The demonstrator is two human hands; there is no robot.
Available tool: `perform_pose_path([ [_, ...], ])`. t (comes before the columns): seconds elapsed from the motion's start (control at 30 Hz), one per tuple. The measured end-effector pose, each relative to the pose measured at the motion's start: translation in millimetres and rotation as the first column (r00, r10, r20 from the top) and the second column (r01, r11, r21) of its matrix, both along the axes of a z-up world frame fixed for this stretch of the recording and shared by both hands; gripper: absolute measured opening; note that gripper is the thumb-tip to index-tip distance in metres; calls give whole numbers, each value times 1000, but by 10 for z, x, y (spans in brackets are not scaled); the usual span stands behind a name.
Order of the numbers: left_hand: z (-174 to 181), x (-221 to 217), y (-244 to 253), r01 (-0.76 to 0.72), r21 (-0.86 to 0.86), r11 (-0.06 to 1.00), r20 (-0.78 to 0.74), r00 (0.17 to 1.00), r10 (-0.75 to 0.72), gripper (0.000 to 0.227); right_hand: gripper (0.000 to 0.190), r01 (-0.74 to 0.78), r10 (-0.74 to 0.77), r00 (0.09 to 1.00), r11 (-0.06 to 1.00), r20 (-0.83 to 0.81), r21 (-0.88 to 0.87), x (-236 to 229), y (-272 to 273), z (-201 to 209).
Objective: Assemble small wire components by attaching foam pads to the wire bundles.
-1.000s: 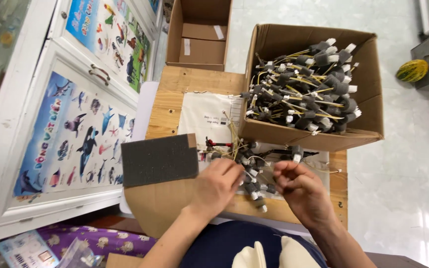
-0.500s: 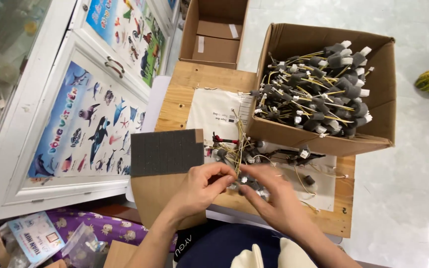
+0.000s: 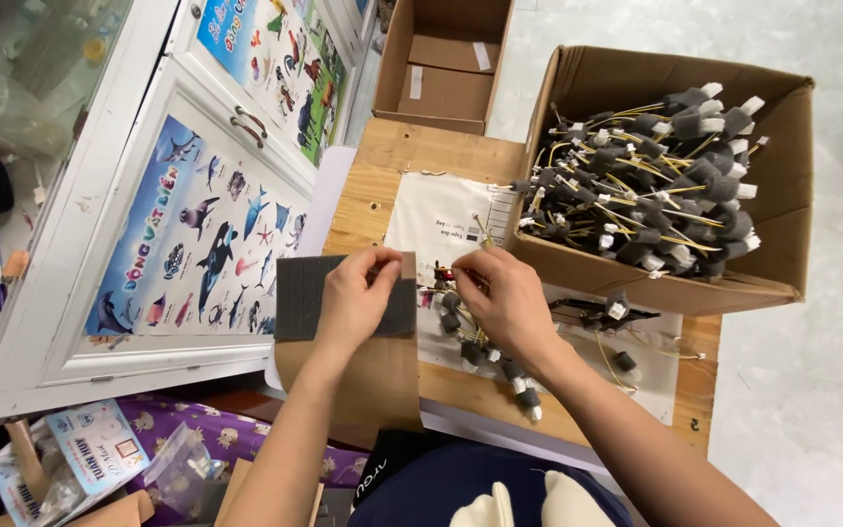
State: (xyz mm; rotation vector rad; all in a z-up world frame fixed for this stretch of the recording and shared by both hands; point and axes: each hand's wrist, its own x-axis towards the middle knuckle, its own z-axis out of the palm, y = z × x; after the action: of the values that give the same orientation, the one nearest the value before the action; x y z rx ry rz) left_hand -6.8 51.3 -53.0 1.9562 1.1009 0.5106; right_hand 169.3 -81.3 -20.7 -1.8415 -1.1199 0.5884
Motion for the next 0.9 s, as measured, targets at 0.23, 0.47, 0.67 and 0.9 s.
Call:
perform_pose_path([
  [0.23, -354, -78, 111, 511, 138, 848, -485, 782, -392, 59, 15, -76, 82, 972, 996, 219, -36, 129, -4, -226],
  [0.47, -458, -177, 63, 559, 189, 808, -453, 779, -433, 49, 29, -87, 91, 996, 914, -8, -395, 183, 10, -69],
  [0.67, -476, -313, 86, 470, 274, 839, -306, 870, -387, 54, 34, -104, 85, 994, 879, -62, -465, 207, 9, -51],
  [0.9, -788, -274, -41, 215, -279, 936, 455, 888, -68, 27, 33, -91, 62, 995, 855, -74, -510, 168, 0, 27],
])
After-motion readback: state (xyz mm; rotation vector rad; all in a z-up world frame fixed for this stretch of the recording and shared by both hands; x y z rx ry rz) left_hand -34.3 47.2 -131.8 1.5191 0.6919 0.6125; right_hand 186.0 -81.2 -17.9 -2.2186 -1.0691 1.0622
